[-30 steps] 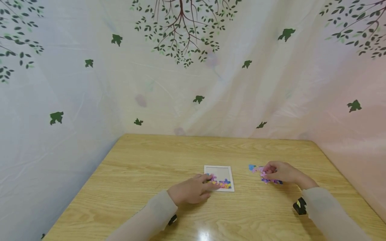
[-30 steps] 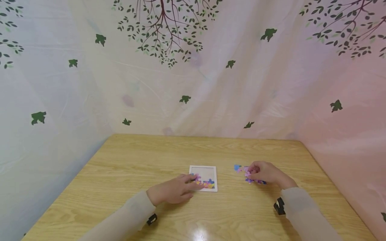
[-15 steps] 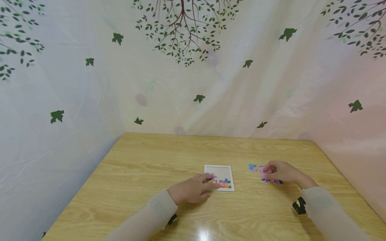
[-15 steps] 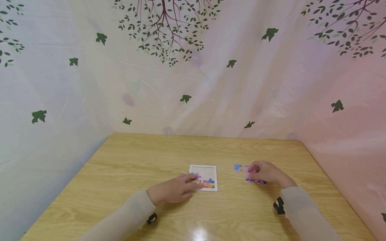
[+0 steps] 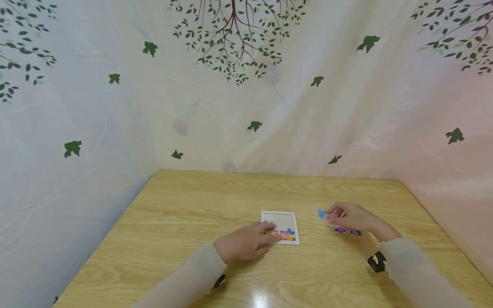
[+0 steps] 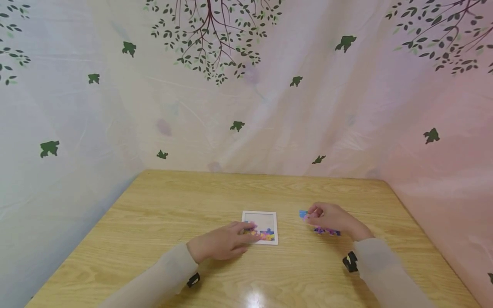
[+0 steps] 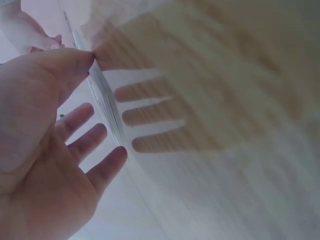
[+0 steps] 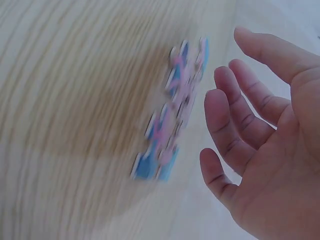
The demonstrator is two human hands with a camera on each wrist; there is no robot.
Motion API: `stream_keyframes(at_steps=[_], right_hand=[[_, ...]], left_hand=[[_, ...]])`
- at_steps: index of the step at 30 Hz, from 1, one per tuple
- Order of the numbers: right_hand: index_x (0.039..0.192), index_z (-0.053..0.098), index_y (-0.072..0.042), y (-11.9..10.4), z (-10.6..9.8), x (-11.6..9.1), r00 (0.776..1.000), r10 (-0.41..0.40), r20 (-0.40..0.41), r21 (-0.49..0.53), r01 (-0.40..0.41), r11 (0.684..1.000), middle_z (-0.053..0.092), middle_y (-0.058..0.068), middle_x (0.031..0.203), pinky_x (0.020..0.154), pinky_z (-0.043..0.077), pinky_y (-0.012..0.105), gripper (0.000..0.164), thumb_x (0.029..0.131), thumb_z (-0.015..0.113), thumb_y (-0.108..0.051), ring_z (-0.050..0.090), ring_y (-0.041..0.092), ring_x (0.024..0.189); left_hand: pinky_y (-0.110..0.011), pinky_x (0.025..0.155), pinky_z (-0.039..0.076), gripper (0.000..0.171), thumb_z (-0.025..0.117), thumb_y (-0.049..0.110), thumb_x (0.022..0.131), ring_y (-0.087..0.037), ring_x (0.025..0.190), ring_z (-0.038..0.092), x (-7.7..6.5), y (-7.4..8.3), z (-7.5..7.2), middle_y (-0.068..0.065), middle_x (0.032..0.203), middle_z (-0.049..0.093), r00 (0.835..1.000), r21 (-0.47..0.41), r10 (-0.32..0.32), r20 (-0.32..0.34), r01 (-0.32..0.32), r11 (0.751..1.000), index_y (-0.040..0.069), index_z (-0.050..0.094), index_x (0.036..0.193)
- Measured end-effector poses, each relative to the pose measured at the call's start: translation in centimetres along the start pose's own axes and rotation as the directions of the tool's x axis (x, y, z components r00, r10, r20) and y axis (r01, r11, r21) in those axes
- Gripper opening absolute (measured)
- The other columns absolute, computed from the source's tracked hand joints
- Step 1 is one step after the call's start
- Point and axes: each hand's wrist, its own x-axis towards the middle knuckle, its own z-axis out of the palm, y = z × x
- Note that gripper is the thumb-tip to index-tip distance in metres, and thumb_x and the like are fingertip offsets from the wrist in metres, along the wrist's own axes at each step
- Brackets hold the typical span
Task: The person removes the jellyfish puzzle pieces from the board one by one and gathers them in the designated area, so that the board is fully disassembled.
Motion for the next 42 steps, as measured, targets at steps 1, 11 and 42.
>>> stream_keyframes(at_steps=[1, 11, 42], right_hand=[[0.119, 0.065, -0.003, -0.2, 0.2, 0.2, 1.0, -0.005, 0.0, 0.001, 0.005, 1.0, 0.062, 0.005, 0.098, 0.066, 0.053, 0.031, 0.031, 0.1, 0.07, -0.026, 0.06, 0.019, 0.081], [0.119, 0.066, -0.002, -2.1, 1.8, 2.5, 0.996, -0.084, 0.018, 0.016, 0.084, 0.996, 0.062, 0.004, 0.096, 0.067, 0.051, 0.028, 0.027, 0.101, 0.069, -0.023, 0.058, 0.018, 0.082], [0.116, 0.075, -0.006, -8.1, 8.8, 8.3, 0.97, -0.224, 0.095, -0.025, 0.227, 0.973, 0.066, 0.0, 0.104, 0.081, 0.053, 0.03, 0.027, 0.096, 0.076, -0.022, 0.059, 0.012, 0.091]], left_hand=[[-0.037, 0.116, 0.042, 0.048, 0.055, 0.025, 0.109, -0.026, 0.142, 0.048, 0.1, 0.0, 0.0, -0.009, 0.158, 0.046, 1.0, 0.01, 0.006, -0.008, -0.006, 1.0, 0.024, 0.049, 0.156], [-0.035, 0.117, 0.04, 0.049, 0.058, 0.022, 0.107, -0.026, 0.142, 0.049, -0.1, 0.9, 0.1, -0.008, 0.148, 0.057, 0.995, 0.033, 0.068, -0.079, -0.065, 0.997, 0.019, 0.051, 0.155], [-0.033, 0.12, 0.037, 0.05, 0.05, 0.028, 0.11, -0.024, 0.146, 0.045, -0.3, 2.1, -0.1, -0.008, 0.161, 0.044, 0.998, 0.083, 0.029, 0.049, -0.033, 0.996, 0.018, 0.045, 0.159]])
